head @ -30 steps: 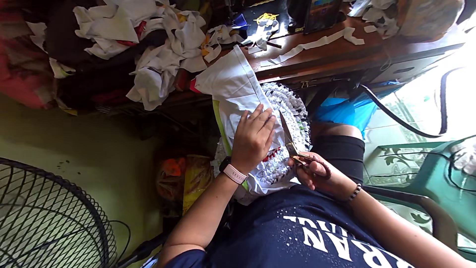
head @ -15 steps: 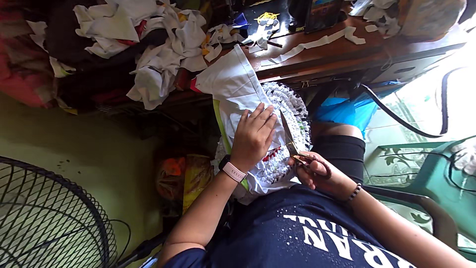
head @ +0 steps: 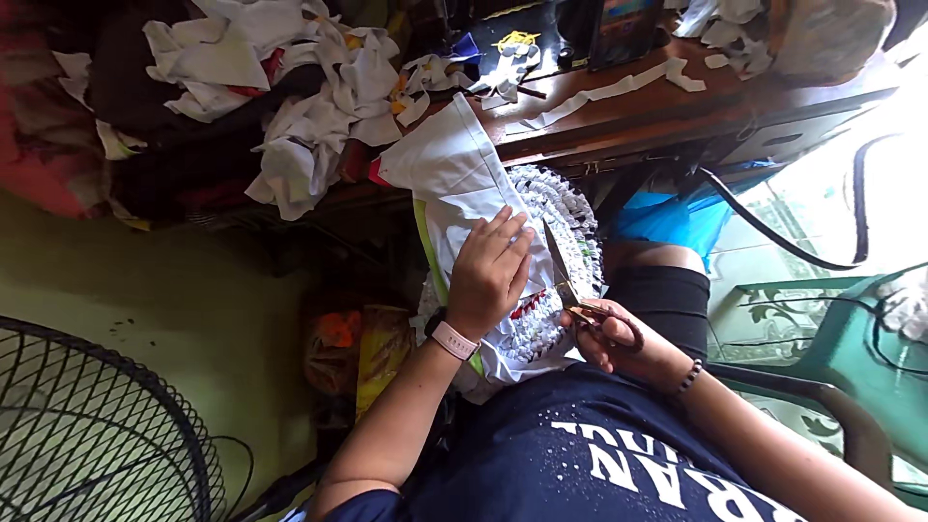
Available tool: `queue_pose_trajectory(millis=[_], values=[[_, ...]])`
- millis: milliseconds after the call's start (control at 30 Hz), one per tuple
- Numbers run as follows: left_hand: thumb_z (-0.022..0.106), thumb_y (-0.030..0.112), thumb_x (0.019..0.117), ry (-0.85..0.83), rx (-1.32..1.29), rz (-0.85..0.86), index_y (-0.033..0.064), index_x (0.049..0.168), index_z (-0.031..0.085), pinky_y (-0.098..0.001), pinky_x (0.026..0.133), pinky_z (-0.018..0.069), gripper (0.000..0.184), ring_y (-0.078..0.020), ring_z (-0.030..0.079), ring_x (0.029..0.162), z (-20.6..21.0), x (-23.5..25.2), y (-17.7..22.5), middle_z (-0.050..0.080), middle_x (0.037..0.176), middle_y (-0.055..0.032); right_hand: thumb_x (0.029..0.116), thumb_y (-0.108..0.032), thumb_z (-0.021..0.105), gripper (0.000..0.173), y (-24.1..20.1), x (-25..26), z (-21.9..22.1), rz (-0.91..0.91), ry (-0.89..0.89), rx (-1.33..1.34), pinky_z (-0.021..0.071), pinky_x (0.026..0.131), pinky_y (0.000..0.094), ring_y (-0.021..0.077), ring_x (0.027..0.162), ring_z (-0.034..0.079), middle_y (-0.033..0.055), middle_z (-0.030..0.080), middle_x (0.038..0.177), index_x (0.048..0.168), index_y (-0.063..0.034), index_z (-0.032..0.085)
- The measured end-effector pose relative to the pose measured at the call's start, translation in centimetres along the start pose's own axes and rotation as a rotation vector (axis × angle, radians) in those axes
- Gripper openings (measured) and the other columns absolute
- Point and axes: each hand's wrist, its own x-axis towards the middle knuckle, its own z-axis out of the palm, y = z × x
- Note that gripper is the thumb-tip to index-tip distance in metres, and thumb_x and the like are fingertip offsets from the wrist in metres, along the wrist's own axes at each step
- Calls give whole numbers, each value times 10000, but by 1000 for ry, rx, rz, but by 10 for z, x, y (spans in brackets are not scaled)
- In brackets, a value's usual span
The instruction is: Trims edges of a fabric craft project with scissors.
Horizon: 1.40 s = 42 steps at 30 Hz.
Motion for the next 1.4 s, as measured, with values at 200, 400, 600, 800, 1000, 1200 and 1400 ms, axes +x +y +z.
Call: queue_pose_trajectory(millis=[200, 400, 600, 800, 1000, 1200, 1400], values=[[571, 188, 1015, -31, -14, -66, 6, 1250, 712, -510, 1182, 395, 329, -327, 514, 1408, -2, 9, 0, 632, 1402, -168, 875, -631, 700, 557, 1, 0, 0, 0, 2, -8, 518, 485, 177, 14, 515, 602, -88, 636, 647, 1160, -153, 688], [573, 225, 1021, -56, 0, -113, 10, 1276, 697, -495, 1186, 394, 356, -332, 507, 1412, 2, 10, -2, 610, 1426, -178, 876, -622, 706, 554, 2, 0, -2, -6, -4, 3, 519, 486, 178, 19, 512, 602, -81, 638, 645, 1163, -148, 688], [568, 230, 1028, -57, 13, -122, 16, 1286, 692, -497, 1188, 390, 358, -327, 497, 1421, 4, 11, -2, 607, 1433, -165, 864, -633, 710, 564, 2, 0, -1, 3, 5, 4, 518, 484, 178, 18, 508, 600, -80, 637, 640, 1152, -148, 692], [558, 218, 1033, -69, 55, -96, 5, 1307, 677, -509, 1193, 373, 366, -326, 484, 1435, 6, 10, -3, 597, 1456, -155, 869, -621, 713, 553, 2, 0, -1, 1, 1, 11, 523, 486, 182, 21, 515, 607, -78, 642, 648, 1160, -151, 691], [520, 246, 1048, -123, 81, -89, 21, 1364, 641, -559, 1202, 330, 406, -329, 423, 1477, 5, 9, -4, 544, 1514, -147, 861, -634, 712, 563, 2, 0, 1, 6, 17, -4, 518, 480, 182, 19, 507, 600, -81, 634, 640, 1148, -150, 691], [550, 218, 1032, -44, -12, -119, 23, 1339, 662, -548, 1204, 343, 380, -327, 446, 1462, -2, 8, -8, 568, 1487, -153, 867, -632, 708, 567, 2, 0, 0, 3, 8, 4, 519, 479, 181, 18, 509, 601, -81, 636, 646, 1156, -145, 689], [558, 182, 1027, -12, -12, -96, 9, 1256, 710, -522, 1191, 378, 325, -325, 495, 1424, -1, 7, -11, 619, 1425, -158, 886, -621, 694, 557, 3, 0, -2, -16, -19, 10, 522, 487, 179, 20, 518, 609, -81, 640, 652, 1168, -140, 685]])
